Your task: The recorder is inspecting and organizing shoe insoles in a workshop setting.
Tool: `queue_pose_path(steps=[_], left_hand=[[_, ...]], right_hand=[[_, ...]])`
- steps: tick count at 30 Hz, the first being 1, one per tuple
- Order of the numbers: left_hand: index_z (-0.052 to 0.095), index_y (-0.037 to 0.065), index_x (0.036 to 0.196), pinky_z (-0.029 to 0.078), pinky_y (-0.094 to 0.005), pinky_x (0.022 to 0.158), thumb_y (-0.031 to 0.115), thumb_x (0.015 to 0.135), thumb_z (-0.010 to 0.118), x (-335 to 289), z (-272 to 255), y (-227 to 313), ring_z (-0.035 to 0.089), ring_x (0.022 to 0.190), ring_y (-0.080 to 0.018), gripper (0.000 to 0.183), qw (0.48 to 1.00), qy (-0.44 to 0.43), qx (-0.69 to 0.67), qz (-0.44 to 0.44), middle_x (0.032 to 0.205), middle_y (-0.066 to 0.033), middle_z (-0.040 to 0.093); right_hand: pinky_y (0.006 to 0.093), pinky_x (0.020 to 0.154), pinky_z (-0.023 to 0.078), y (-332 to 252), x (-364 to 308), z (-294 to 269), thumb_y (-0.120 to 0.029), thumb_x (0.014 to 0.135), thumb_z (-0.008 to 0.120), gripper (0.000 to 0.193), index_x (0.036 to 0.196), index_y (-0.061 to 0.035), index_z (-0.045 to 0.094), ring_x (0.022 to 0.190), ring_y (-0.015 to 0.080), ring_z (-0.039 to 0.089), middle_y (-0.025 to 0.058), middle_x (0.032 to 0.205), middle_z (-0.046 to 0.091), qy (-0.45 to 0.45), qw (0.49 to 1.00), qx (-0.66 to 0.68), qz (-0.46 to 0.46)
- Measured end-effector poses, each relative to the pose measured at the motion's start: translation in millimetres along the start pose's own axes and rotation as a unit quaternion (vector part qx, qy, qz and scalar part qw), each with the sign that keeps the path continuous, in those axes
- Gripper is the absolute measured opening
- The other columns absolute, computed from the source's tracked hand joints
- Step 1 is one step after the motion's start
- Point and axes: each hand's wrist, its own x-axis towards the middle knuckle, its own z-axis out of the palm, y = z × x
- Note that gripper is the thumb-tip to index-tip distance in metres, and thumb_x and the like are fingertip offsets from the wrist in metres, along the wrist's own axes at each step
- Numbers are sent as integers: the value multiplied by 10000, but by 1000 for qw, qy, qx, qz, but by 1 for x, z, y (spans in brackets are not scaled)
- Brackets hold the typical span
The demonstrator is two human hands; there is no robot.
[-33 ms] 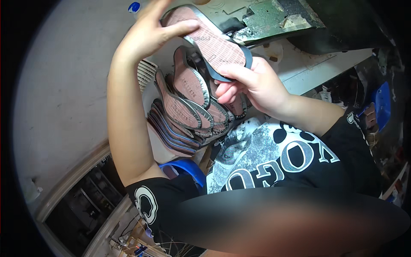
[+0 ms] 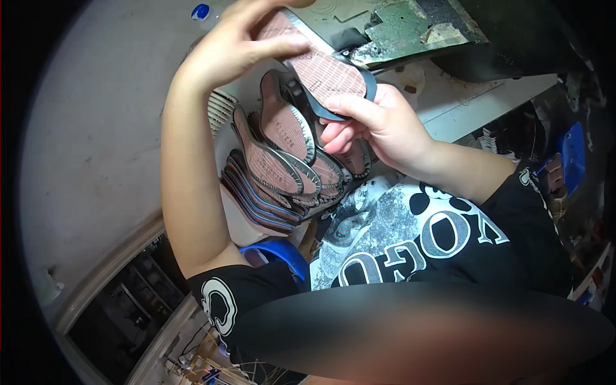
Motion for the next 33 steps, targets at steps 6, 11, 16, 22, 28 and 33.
queue_pose_path(steps=[6,11,16,22,28,33], left_hand=[[597,18,983,487,-301,751,314,778,756,6,-2,24,569,848,-154,394,985,-128,78,-80,897,-58,577],[558,14,917,443,-223,592,282,831,715,-7,-5,33,497,710,-66,322,961,-187,19,-202,774,-1,520],[552,30,908,389,-199,561,273,889,655,-28,9,45,453,663,-45,264,958,-114,-1,-263,708,33,495],[620,-10,820,371,-237,458,349,901,617,-46,31,25,461,526,-63,368,932,-96,-129,-324,605,-2,535],[642,31,842,425,-224,489,353,903,622,-45,40,23,553,558,-69,328,852,-112,-218,-462,690,-18,625],[611,35,692,365,-207,356,397,900,613,-43,49,33,487,360,-101,417,803,-72,-314,-502,535,-76,602]], right_hand=[[259,670,556,-5,-1,10,-295,939,567,365,993,62,617,730,195,694,168,842,680,41,999,27,-15],[256,693,566,-10,2,4,-352,920,598,446,1000,87,619,762,207,701,196,886,684,40,999,23,2],[262,675,575,-18,11,-1,-339,917,602,434,1024,81,623,770,221,702,189,917,680,44,999,3,5],[258,659,578,-22,26,-8,-297,922,579,373,1070,42,622,789,230,700,168,973,671,45,999,-11,27],[272,665,583,-17,36,-24,-266,897,605,371,1005,89,610,767,210,697,165,863,668,42,996,-61,45],[240,648,532,-20,22,-30,-254,874,638,305,945,41,659,701,121,647,101,828,675,22,994,-87,68]])
